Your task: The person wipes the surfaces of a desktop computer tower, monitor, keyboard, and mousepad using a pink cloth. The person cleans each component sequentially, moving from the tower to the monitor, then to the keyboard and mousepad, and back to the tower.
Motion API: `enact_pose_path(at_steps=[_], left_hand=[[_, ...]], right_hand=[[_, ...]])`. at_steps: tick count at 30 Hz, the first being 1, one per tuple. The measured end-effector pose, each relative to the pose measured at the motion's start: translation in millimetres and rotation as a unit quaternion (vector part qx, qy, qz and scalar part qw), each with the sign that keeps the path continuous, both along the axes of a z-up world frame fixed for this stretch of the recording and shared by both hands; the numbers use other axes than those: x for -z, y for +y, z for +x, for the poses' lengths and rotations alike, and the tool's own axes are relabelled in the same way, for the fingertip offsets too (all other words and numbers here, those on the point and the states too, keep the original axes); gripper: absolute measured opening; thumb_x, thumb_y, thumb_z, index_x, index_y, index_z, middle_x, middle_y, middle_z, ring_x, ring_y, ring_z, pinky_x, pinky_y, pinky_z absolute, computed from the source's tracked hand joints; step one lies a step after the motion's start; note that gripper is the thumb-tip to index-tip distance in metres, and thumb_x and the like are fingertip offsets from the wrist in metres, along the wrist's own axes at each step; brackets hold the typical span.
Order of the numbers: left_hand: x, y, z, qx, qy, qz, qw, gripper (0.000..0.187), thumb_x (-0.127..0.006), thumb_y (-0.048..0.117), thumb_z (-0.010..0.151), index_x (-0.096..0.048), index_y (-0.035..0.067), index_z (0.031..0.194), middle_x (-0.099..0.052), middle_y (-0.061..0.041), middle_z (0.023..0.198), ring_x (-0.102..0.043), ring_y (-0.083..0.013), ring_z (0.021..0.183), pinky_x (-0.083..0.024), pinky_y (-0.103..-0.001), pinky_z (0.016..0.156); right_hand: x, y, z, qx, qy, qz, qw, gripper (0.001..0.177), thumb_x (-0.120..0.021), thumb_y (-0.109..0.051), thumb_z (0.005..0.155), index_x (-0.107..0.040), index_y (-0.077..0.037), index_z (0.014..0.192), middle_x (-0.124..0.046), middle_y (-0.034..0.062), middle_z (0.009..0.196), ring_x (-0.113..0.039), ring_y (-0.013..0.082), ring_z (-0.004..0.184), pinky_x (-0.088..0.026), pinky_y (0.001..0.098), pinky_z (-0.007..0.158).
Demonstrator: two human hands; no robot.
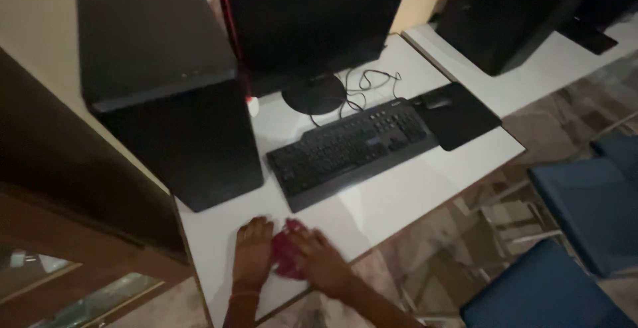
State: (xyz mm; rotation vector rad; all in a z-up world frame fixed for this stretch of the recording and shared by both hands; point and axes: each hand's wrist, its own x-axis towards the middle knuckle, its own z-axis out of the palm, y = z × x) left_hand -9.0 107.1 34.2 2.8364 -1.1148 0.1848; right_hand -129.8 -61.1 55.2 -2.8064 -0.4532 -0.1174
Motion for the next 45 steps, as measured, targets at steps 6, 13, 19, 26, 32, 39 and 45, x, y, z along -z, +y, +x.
enact_pose_path(at_steps=[6, 13, 19, 26, 32, 39, 45], left_hand=[[9.5, -28.0, -23.9, -0.025, -0.042, -0.042, 0.998, 0.045, -0.06, 0.021, 0.09, -0.058, 0.003, 0.131, -0.054, -0.013, 0.143, -0.046, -0.0283, 0.137, -0.033, -0.046, 0.114], [-20.9, -25.8, -33.1, -0.041, 0.002, -0.108, 0.993, 0.043, -0.056, 0.019, 0.092, -0.059, 0.003, 0.132, -0.055, -0.014, 0.142, -0.048, -0.0291, 0.134, -0.034, -0.046, 0.116], [-18.6, -26.8, -32.6, -0.05, 0.002, -0.117, 0.992, 0.043, -0.057, 0.017, 0.09, -0.058, 0.005, 0.131, -0.056, -0.013, 0.141, -0.049, -0.0291, 0.134, -0.035, -0.045, 0.116], [-9.5, -25.0, -26.6, -0.047, 0.002, -0.084, 0.995, 0.048, -0.059, 0.017, 0.086, -0.057, 0.006, 0.133, -0.054, -0.012, 0.143, -0.047, -0.0285, 0.136, -0.034, -0.043, 0.116], [-11.2, -28.3, -31.3, -0.047, -0.035, -0.05, 0.997, 0.043, -0.056, 0.017, 0.09, -0.059, 0.005, 0.131, -0.056, -0.01, 0.142, -0.047, -0.0255, 0.138, -0.034, -0.044, 0.117], [-11.6, -39.3, -22.9, -0.022, -0.075, 0.041, 0.996, 0.038, -0.057, 0.016, 0.085, -0.064, 0.003, 0.12, -0.063, -0.013, 0.129, -0.055, -0.0299, 0.125, -0.042, -0.045, 0.106], [-19.8, -70.0, -0.2, 0.021, -0.107, 0.005, 0.994, 0.02, -0.057, 0.01, 0.089, -0.067, 0.002, 0.104, -0.066, -0.016, 0.108, -0.062, -0.0291, 0.104, -0.047, -0.045, 0.099]], right_hand=[[-7.7, -81.6, -21.7, 0.066, -0.146, -0.164, 0.973, 0.052, -0.06, -0.027, 0.09, -0.057, -0.036, 0.141, -0.04, 0.0117, 0.157, -0.031, 0.038, 0.148, -0.027, 0.0581, 0.113], [20.2, -84.1, -43.2, 0.308, -0.01, -0.104, 0.946, 0.046, -0.059, -0.015, 0.092, -0.057, -0.002, 0.136, -0.03, 0.0238, 0.164, -0.026, 0.0434, 0.153, -0.035, 0.0531, 0.121], [33.1, 7.7, -55.3, 0.252, -0.223, -0.023, 0.942, 0.052, -0.065, -0.008, 0.079, -0.066, -0.021, 0.13, -0.048, 0.0212, 0.153, -0.037, 0.0461, 0.147, -0.041, 0.0575, 0.112], [59.2, 35.9, -51.7, 0.119, -0.127, 0.075, 0.982, 0.044, -0.069, -0.016, 0.088, -0.066, 0.004, 0.128, -0.054, 0.0262, 0.145, -0.044, 0.0464, 0.141, -0.032, 0.0629, 0.114], [42.3, -66.6, -64.8, 0.169, -0.085, 0.022, 0.982, 0.046, -0.065, -0.02, 0.093, -0.062, 0.002, 0.133, -0.054, 0.0252, 0.147, -0.046, 0.0414, 0.14, -0.03, 0.0583, 0.119], [-1.3, -154.6, -25.7, 0.398, -0.053, 0.355, 0.844, 0.049, -0.059, -0.013, 0.09, -0.056, -0.008, 0.139, -0.06, 0.0223, 0.139, -0.057, 0.0413, 0.13, -0.044, 0.0518, 0.108], [-70.9, -156.3, 21.1, 0.326, -0.124, 0.06, 0.935, 0.022, -0.062, -0.017, 0.09, -0.07, -0.009, 0.108, -0.075, 0.0185, 0.109, -0.07, 0.0395, 0.101, -0.053, 0.0449, 0.094]])
